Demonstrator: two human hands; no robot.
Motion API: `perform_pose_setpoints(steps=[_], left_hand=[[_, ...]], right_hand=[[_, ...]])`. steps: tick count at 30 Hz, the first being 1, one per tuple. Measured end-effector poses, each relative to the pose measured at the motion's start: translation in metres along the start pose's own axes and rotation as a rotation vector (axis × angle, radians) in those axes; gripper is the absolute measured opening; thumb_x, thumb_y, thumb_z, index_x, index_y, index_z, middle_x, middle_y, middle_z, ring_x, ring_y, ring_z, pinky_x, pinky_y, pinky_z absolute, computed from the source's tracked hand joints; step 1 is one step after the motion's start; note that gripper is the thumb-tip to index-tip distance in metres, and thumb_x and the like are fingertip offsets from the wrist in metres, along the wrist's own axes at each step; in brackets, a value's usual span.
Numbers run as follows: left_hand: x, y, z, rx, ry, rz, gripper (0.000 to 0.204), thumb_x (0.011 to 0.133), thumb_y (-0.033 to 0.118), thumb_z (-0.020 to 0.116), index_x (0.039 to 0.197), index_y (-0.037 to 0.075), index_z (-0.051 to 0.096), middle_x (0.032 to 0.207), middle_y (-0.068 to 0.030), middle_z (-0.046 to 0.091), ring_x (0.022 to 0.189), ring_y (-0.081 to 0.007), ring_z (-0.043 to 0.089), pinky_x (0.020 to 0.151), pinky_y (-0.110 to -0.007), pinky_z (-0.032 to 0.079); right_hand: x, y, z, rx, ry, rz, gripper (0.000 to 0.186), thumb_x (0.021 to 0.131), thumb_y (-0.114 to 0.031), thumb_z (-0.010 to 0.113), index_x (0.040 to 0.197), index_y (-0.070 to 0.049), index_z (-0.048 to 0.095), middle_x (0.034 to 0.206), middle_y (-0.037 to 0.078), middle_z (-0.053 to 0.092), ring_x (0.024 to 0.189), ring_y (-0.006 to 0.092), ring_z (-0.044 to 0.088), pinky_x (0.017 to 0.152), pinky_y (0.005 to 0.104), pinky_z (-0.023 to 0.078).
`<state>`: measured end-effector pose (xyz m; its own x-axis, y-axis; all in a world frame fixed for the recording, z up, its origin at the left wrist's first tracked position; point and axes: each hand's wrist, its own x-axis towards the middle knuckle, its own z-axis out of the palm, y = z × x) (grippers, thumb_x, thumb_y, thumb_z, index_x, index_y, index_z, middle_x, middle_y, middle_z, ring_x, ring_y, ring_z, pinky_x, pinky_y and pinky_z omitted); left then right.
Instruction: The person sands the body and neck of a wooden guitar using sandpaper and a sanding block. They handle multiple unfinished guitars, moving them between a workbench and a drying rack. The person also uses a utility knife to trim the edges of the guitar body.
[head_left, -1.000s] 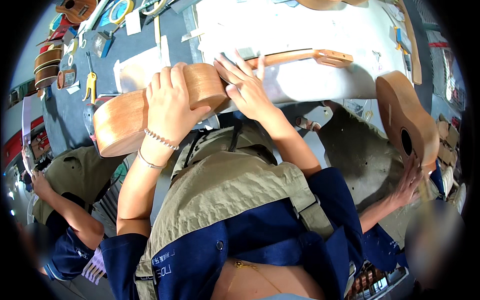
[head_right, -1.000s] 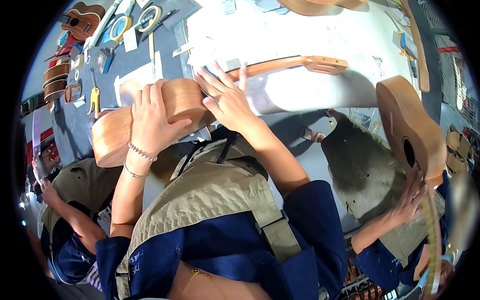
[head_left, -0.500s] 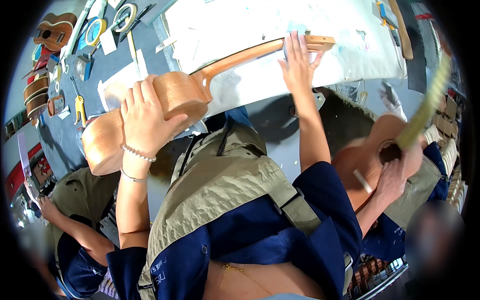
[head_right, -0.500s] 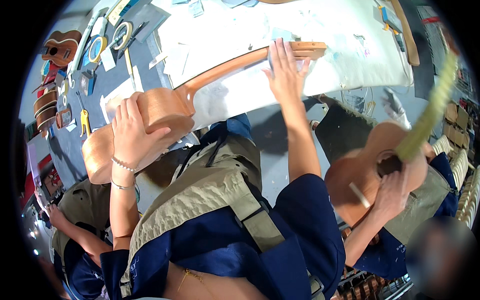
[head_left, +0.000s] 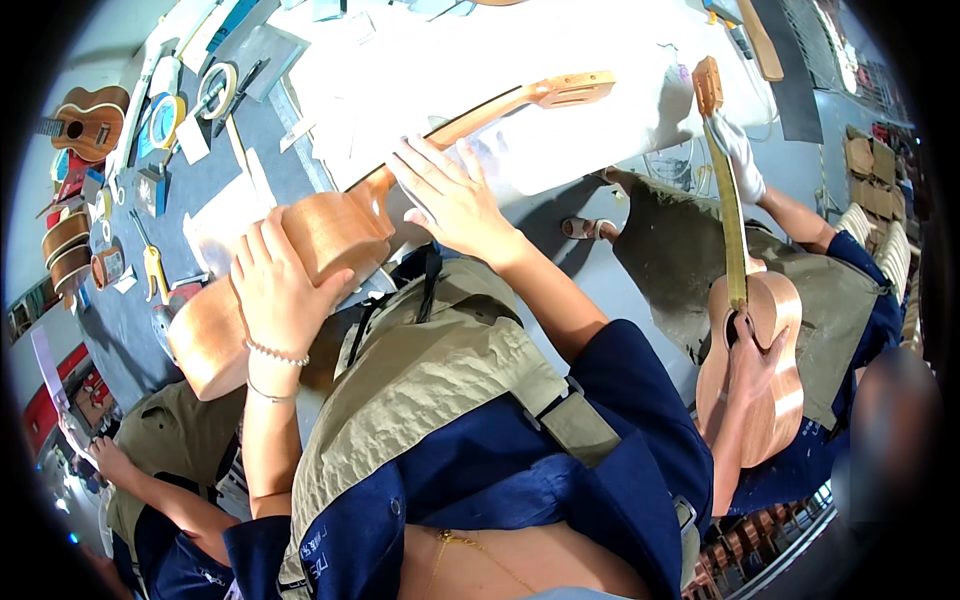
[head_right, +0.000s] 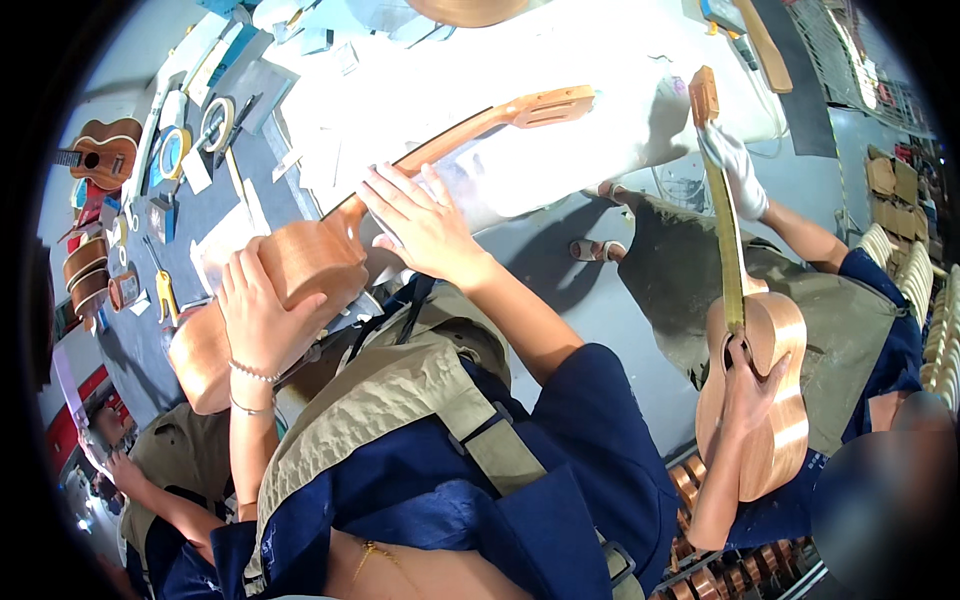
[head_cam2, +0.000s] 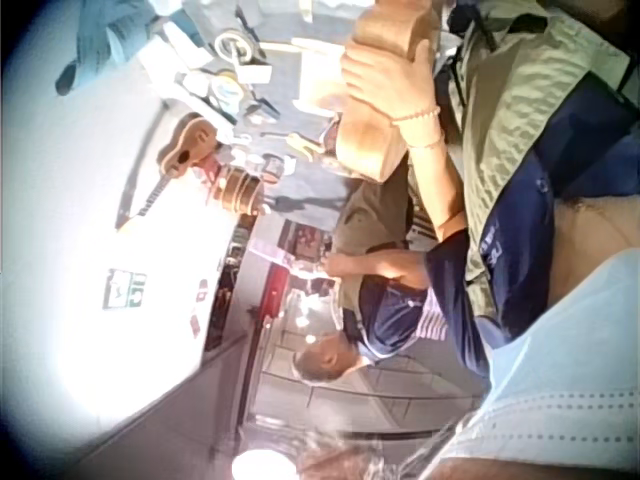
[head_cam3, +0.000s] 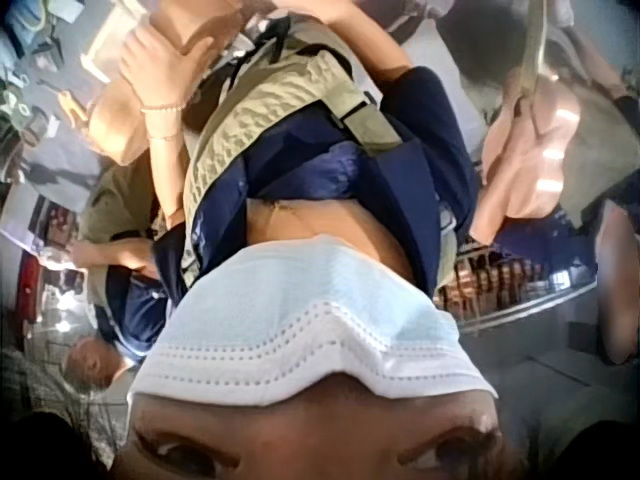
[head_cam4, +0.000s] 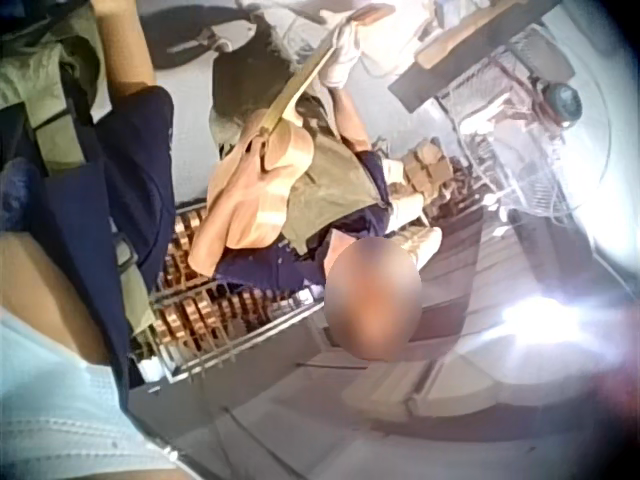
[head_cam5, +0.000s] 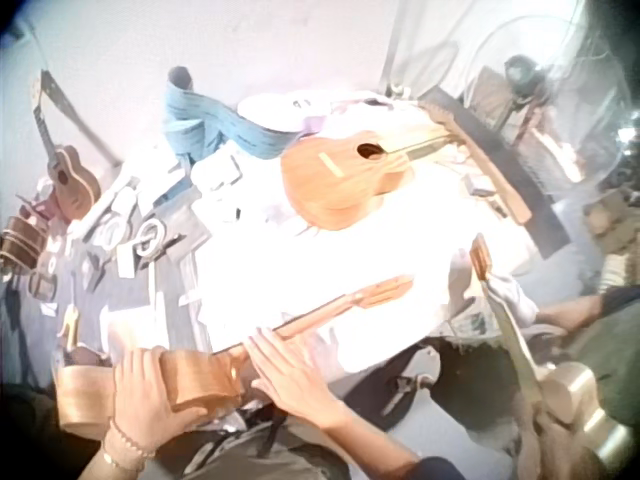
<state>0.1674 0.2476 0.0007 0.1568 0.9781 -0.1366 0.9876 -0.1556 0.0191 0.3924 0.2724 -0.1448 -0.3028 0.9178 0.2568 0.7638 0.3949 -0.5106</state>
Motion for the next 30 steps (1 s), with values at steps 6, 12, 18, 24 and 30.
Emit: perform_pose_setpoints(steps=[6,12,18,24,30], left_hand=[[-0.018,0.015,-0.013,-0.003,0.135,-0.002,0.078,0.052,0.023,0.081,0.118,0.004,0.043,0.106,-0.0108,0.049,0.1,-0.0302,0.046,0.086,-0.04,0.036],[-0.016,0.014,-0.004,0.054,0.177,0.009,0.08,0.051,0.019,0.08,0.12,0.008,0.042,0.105,-0.0094,0.047,0.099,-0.0294,0.045,0.086,-0.039,0.035],[-0.007,0.013,-0.005,0.136,0.071,-0.005,0.088,0.049,0.021,0.082,0.125,0.008,0.039,0.103,-0.0095,0.047,0.1,-0.029,0.045,0.084,-0.038,0.037],[0.063,0.003,-0.039,0.059,-0.399,0.331,0.082,0.063,0.057,0.069,0.12,0.002,0.047,0.105,-0.0148,0.053,0.102,-0.0305,0.049,0.088,-0.039,0.039],[0.158,0.086,0.059,-0.416,-0.54,0.416,0.062,0.076,0.047,0.062,0.114,-0.001,0.051,0.104,-0.024,0.059,0.096,-0.0364,0.058,0.083,-0.041,0.045]], right_hand=[[-0.006,0.089,-0.066,-0.431,0.202,0.339,0.05,0.087,-0.021,0.05,0.135,-0.018,0.038,0.14,0.0,0.037,0.131,0.02,0.03,0.103,0.0618,0.003],[-0.016,0.11,-0.078,-0.565,0.178,0.351,0.053,0.085,-0.03,0.053,0.135,-0.021,0.038,0.139,-0.002,0.038,0.131,0.025,0.029,0.102,0.0629,0.003],[-0.01,0.087,-0.062,-0.396,0.173,0.356,0.051,0.087,-0.035,0.051,0.136,-0.027,0.037,0.14,-0.008,0.036,0.132,0.0247,0.027,0.1,0.0665,0.0],[-0.026,0.141,-0.104,-0.632,0.214,0.501,0.044,0.09,-0.033,0.047,0.131,-0.017,0.044,0.131,0.002,0.047,0.128,0.0278,0.032,0.103,0.0553,0.016],[-0.047,0.102,-0.113,0.603,0.385,0.831,0.041,0.095,-0.026,0.038,0.132,-0.009,0.043,0.121,0.018,0.053,0.098,0.0244,0.058,0.084,0.0331,0.046]])
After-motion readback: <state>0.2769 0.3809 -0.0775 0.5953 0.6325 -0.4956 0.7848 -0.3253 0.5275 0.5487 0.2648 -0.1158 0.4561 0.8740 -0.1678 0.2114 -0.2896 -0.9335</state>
